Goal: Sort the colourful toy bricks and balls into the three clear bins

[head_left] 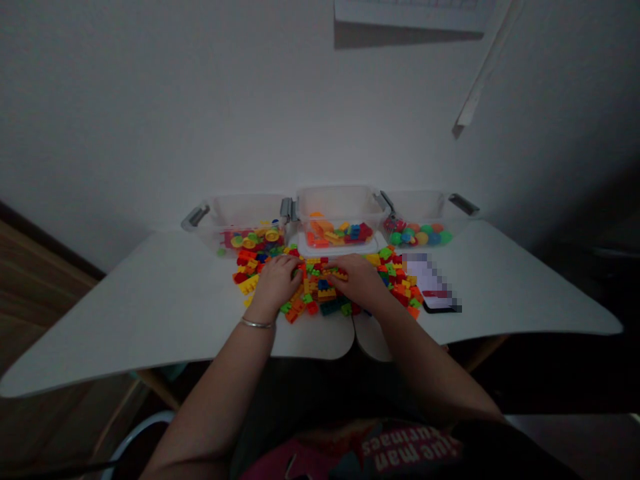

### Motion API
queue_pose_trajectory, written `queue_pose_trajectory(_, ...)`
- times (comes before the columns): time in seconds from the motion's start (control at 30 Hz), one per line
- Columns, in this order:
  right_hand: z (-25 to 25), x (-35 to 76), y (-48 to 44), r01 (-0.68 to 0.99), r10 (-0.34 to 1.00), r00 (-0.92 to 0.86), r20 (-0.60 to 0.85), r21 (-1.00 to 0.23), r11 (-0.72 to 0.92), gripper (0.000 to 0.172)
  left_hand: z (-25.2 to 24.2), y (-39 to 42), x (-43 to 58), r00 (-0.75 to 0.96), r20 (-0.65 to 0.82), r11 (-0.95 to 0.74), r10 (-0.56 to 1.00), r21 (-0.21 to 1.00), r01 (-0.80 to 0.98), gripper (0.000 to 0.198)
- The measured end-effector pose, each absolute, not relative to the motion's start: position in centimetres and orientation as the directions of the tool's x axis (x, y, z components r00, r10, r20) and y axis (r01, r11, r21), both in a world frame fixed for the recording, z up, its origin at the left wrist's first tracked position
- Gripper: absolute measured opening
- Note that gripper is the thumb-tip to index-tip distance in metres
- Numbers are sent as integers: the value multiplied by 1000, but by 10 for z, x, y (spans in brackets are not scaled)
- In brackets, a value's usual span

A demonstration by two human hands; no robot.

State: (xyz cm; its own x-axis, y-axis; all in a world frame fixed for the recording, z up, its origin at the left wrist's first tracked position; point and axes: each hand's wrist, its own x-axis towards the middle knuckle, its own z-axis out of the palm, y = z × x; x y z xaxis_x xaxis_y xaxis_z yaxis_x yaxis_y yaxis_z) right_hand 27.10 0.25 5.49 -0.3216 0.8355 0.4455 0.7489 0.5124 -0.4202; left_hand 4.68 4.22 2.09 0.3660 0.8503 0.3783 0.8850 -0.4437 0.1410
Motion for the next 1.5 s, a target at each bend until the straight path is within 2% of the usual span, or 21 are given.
queue_pose_trajectory(0.1, 47, 262, 0, 781, 849, -405, 340, -355, 514, 21, 19, 42, 47, 364, 391, -452, 845, 159, 878, 36)
queue_pose_trajectory(0.23, 43, 259, 3, 802, 860, -419, 292, -326, 501, 22, 19, 43, 47, 363, 395, -457, 844, 173, 873, 35)
queue_pose_trajectory(0.47, 36, 260, 9, 773, 886, -372, 278, -436, 461, 30, 20, 43, 46, 359, 380, -444, 853, 164, 881, 36)
queue_pose_trajectory(0.6, 27, 262, 12, 716, 876, -353, 327, -508, 478, 33, 21, 42, 47, 355, 378, -439, 855, 162, 884, 35)
queue_pose_trajectory(0.77, 22, 267, 16, 673, 870, -259, 419, -568, 473, 22, 21, 41, 47, 360, 385, -445, 850, 157, 882, 34)
queue_pose_trajectory(1.07, 37, 273, 21, 597, 804, 37, 593, -659, 458, 9, 21, 43, 46, 363, 374, -443, 853, 153, 884, 35)
queue_pose_trajectory(1.13, 43, 274, 24, 550, 805, 87, 587, -702, 452, 15, 22, 42, 46, 361, 370, -440, 856, 153, 885, 36)
queue_pose_trajectory(1.23, 56, 276, 29, 482, 819, 117, 562, -753, 447, 37, 24, 41, 46, 363, 361, -435, 859, 144, 889, 37)
queue_pose_trajectory(1.33, 74, 278, 36, 515, 814, 96, 574, -728, 453, 54, 24, 41, 46, 362, 362, -435, 859, 143, 889, 37)
queue_pose_trajectory(1.43, 93, 281, 45, 592, 793, 83, 603, -670, 448, 55, 23, 41, 45, 355, 365, -431, 860, 152, 889, 36)
queue_pose_trajectory(1.5, 103, 284, 54, 632, 752, 67, 656, -611, 477, 48, 22, 41, 45, 347, 366, -424, 864, 152, 893, 35)
